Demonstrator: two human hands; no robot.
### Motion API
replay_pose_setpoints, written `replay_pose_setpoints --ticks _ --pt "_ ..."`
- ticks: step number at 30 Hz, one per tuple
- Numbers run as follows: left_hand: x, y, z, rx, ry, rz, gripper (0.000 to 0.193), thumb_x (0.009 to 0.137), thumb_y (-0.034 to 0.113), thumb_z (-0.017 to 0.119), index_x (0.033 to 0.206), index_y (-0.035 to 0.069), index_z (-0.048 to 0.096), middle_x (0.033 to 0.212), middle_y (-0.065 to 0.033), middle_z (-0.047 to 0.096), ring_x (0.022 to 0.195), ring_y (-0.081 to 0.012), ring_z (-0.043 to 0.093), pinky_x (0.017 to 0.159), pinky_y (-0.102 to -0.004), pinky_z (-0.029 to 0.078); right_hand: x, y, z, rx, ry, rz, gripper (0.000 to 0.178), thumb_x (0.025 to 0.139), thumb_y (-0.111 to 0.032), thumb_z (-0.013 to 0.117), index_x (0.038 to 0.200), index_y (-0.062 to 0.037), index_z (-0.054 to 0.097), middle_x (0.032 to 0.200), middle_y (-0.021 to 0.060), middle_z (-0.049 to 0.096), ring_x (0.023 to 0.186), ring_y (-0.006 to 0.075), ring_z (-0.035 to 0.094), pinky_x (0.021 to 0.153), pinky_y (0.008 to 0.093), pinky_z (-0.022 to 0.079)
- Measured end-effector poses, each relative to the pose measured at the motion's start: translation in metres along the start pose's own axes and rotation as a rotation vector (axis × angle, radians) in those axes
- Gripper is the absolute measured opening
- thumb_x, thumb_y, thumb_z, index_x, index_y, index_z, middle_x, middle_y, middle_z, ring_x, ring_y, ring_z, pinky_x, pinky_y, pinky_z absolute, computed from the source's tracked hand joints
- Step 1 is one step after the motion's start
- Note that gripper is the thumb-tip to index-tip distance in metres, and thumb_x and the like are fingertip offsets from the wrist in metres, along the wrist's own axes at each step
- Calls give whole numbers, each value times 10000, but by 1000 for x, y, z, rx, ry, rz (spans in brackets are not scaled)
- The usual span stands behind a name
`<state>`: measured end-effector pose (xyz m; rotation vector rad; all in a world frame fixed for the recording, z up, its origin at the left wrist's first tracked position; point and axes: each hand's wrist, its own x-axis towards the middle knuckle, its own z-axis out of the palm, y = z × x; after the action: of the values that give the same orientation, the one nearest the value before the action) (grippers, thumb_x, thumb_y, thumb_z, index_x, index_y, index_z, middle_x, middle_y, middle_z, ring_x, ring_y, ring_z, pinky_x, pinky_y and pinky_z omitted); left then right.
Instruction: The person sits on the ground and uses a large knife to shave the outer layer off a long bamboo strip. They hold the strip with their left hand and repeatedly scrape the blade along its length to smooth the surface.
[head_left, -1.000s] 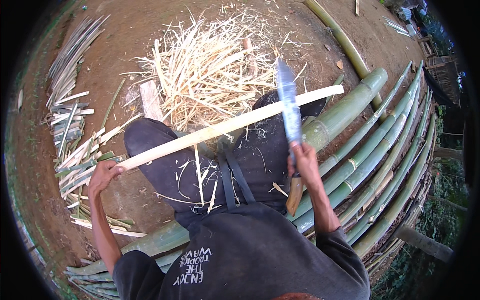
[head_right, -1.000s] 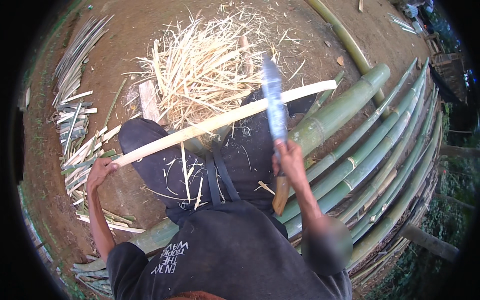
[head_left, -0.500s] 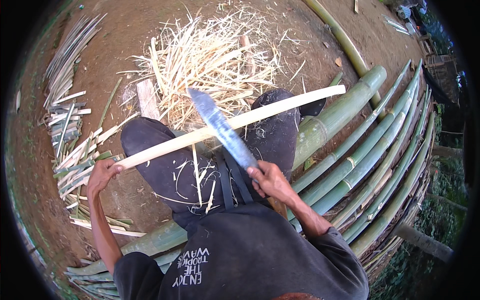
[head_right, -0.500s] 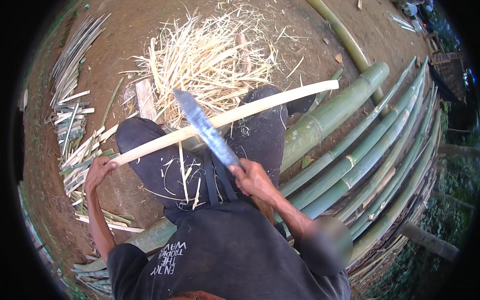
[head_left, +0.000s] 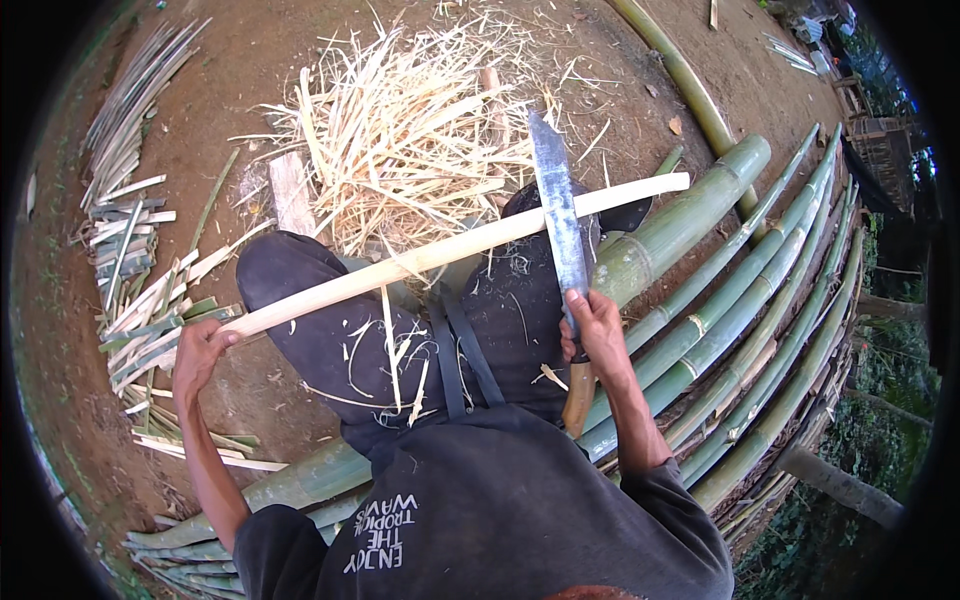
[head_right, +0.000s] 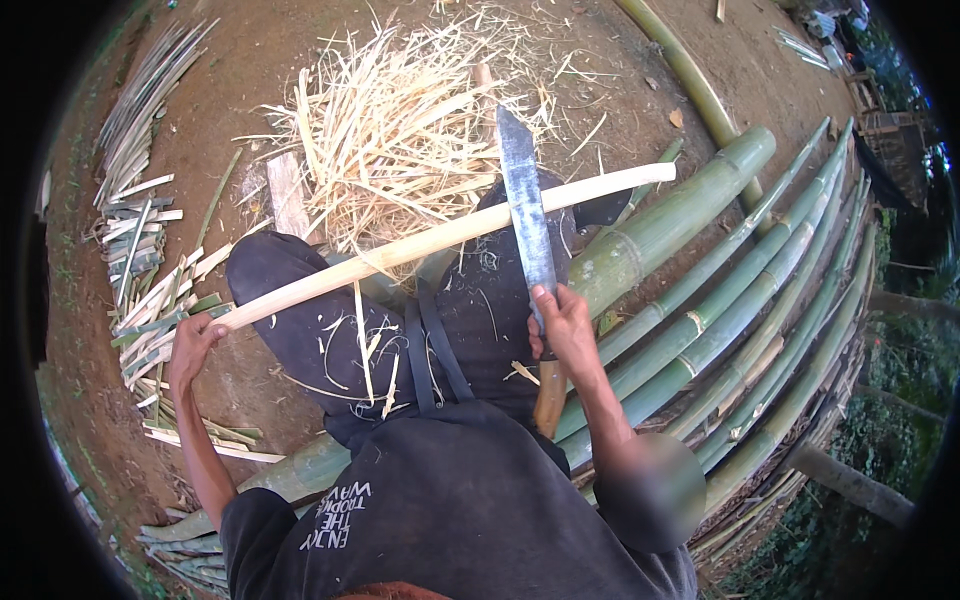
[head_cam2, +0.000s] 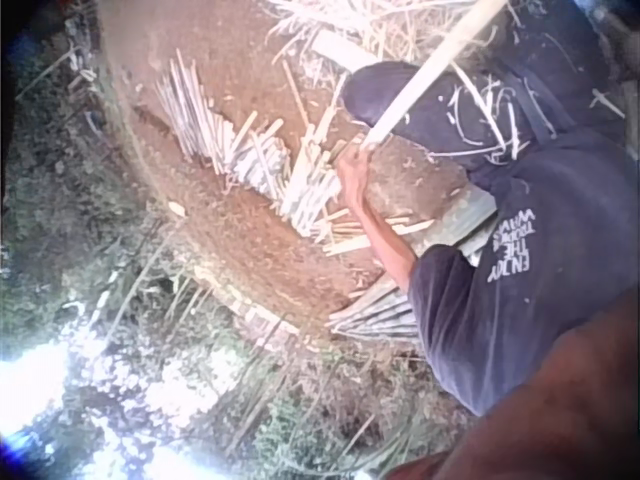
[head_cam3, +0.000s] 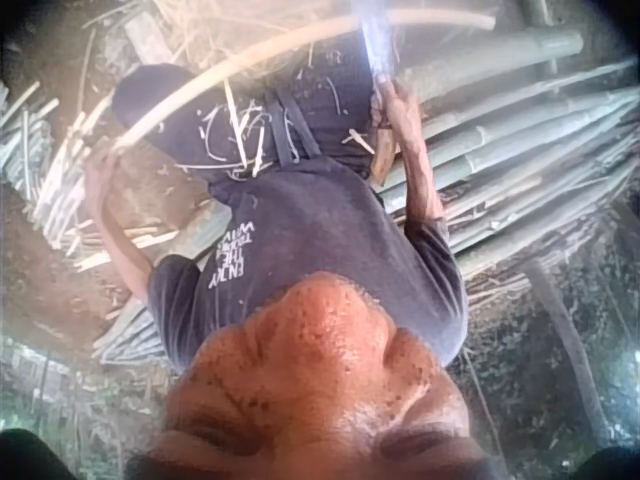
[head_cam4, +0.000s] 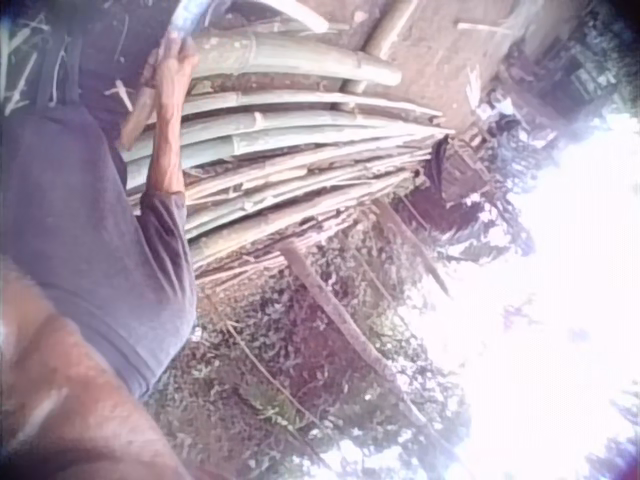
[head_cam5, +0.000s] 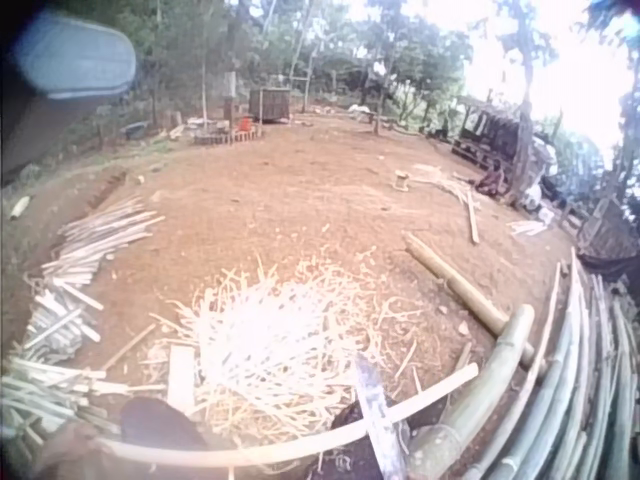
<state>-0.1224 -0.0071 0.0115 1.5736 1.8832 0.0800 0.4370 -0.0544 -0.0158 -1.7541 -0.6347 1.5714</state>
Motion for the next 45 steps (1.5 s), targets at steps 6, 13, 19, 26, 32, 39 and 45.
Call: replay_pose_setpoints --ticks 6,13,19,26,32,39,45 --pt "1 4 8 -60 -28 -29 319 811 244 757 698 -23 623 569 -26 492 580 -119 422 537 -333 357 10 -6 -18 -66 101 -59 299 1022 -301 556 891 -35 518 592 27 529 422 115 495 385 283 413" --pt "-4 11 9 -62 -25 -34 372 820 314 748 697 -17 630 568 -29 505 582 -123 440 539 -342 365 8 -7 -17 -64 103 -61 299 1032 -281 531 877 -24 523 589 30 531 430 117 502 382 286 401" --pt "1 15 11 -31 -11 -15 385 819 313 751 696 -27 619 572 -53 492 582 -137 431 547 -354 364 -16 4 22 -147 -129 50 287 1030 -266 544 896 -13 531 597 38 537 439 114 501 398 289 402" --pt "-2 30 20 -27 16 20 399 817 311 753 706 -42 605 571 -73 474 572 -162 408 554 -374 361 1 -10 -7 -26 80 -26 274 1036 -274 516 895 -41 496 597 18 515 435 99 504 385 274 442" --pt "3 50 18 3 9 22 364 822 299 755 745 -39 642 579 -87 477 572 -166 420 567 -370 373 -21 1 56 -205 -267 81 300 1030 -276 551 939 10 550 603 30 526 448 118 489 418 285 407" --pt "-4 58 26 -80 38 61 302 825 283 760 829 -15 709 587 -107 509 572 -171 450 575 -370 386 1 -11 6 19 56 -39 278 1041 -279 503 919 -29 506 599 25 515 429 113 497 380 281 430" --pt "-2 66 39 -5 111 96 320 817 300 767 842 -14 709 608 -155 559 562 -260 508 587 -407 404 -33 -13 87 -386 -508 125 280 1029 -264 554 917 -7 549 610 27 526 464 102 481 411 288 377"
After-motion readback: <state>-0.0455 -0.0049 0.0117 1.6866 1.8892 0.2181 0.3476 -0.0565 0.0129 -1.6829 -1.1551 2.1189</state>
